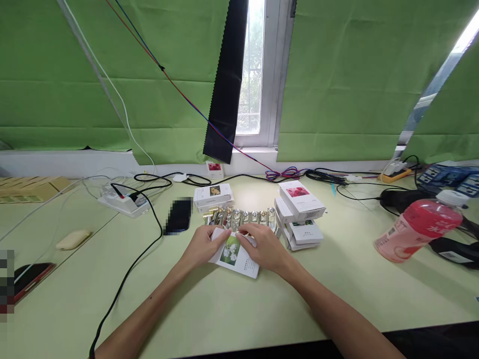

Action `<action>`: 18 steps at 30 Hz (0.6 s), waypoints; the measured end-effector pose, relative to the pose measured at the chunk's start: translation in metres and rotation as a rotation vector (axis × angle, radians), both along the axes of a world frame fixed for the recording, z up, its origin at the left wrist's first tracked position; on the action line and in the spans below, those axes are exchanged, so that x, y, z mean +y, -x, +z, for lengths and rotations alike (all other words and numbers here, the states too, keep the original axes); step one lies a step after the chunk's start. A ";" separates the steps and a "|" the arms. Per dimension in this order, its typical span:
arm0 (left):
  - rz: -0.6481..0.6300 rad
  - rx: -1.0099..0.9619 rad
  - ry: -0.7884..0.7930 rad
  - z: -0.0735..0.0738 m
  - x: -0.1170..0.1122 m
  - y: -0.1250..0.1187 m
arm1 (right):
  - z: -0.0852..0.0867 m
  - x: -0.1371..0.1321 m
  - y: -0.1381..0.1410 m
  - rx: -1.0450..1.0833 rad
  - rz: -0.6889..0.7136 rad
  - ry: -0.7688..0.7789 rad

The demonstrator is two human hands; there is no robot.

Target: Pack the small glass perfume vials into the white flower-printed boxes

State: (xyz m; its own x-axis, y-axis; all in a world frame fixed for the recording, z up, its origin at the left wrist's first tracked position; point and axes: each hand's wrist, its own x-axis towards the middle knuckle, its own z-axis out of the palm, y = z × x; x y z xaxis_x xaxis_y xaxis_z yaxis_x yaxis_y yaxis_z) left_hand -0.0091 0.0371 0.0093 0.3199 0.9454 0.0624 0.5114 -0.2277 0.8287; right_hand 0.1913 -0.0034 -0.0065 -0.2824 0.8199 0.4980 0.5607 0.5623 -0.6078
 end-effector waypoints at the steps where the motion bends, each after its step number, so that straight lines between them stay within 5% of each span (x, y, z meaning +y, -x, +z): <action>1: 0.005 0.001 0.030 -0.001 0.001 0.001 | 0.000 -0.001 0.000 -0.011 0.002 0.001; 12: 0.097 -0.032 0.177 -0.013 0.006 0.003 | 0.007 -0.007 0.001 -0.080 0.130 0.019; 18: 0.038 -0.055 0.237 -0.014 0.005 0.003 | 0.006 -0.010 0.001 -0.161 0.202 -0.004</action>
State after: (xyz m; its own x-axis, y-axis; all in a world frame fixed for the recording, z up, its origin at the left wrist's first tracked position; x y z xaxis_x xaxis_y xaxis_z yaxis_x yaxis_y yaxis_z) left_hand -0.0119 0.0417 -0.0044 0.2858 0.9470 -0.1466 0.4681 -0.0045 0.8836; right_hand 0.1903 -0.0134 -0.0006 -0.5164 0.7367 0.4366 0.5257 0.6751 -0.5175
